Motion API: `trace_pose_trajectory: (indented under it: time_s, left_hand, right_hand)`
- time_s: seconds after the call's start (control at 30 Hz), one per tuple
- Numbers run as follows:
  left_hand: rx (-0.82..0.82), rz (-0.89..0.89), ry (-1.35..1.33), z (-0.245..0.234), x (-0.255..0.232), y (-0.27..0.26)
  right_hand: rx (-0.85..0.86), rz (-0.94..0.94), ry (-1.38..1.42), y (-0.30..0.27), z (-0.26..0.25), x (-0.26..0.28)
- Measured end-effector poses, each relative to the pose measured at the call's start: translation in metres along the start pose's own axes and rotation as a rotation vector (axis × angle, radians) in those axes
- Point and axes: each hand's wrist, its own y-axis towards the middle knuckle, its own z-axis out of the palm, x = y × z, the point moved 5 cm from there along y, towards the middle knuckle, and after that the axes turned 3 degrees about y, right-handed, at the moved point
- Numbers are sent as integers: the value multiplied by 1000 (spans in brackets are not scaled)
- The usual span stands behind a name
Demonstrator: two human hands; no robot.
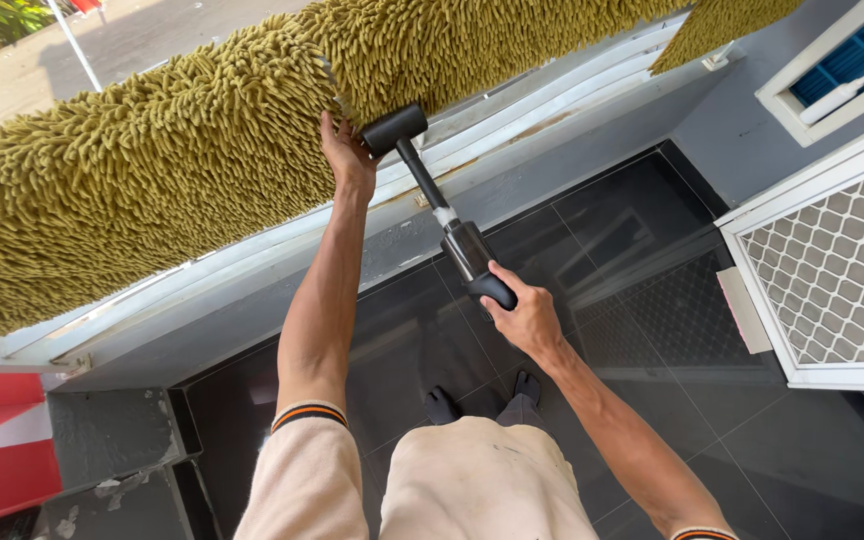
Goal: The person uses a handheld vacuum cleaner to clean a yellow shag rug hanging over a balcony railing. They systematically move the vacuum nozzle across the rug's surface, occasionally adjusting the rug's position with their hands to ensure thorough cleaning.
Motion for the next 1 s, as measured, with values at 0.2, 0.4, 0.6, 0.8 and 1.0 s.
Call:
trace_pose_trajectory:
  time_s: [0.2,0.4,0.6,0.8,1.0]
  left_hand:
    - [101,41,49,5,-3,1]
    - [27,17,-72,13,-7,-16]
    - [77,34,-14,9,-16,-19]
    - [33,74,90,7,-12,-10]
    - [107,16,-117,33,-1,-32]
  right_hand:
    - [-67,4,76,3,-20,11]
    - [-104,-116,13,58,-16,30]
    - [-12,-37,-7,53,9,16]
    - [-21,-18,37,2,6,-7]
    - [-140,3,91,14,-9,-10]
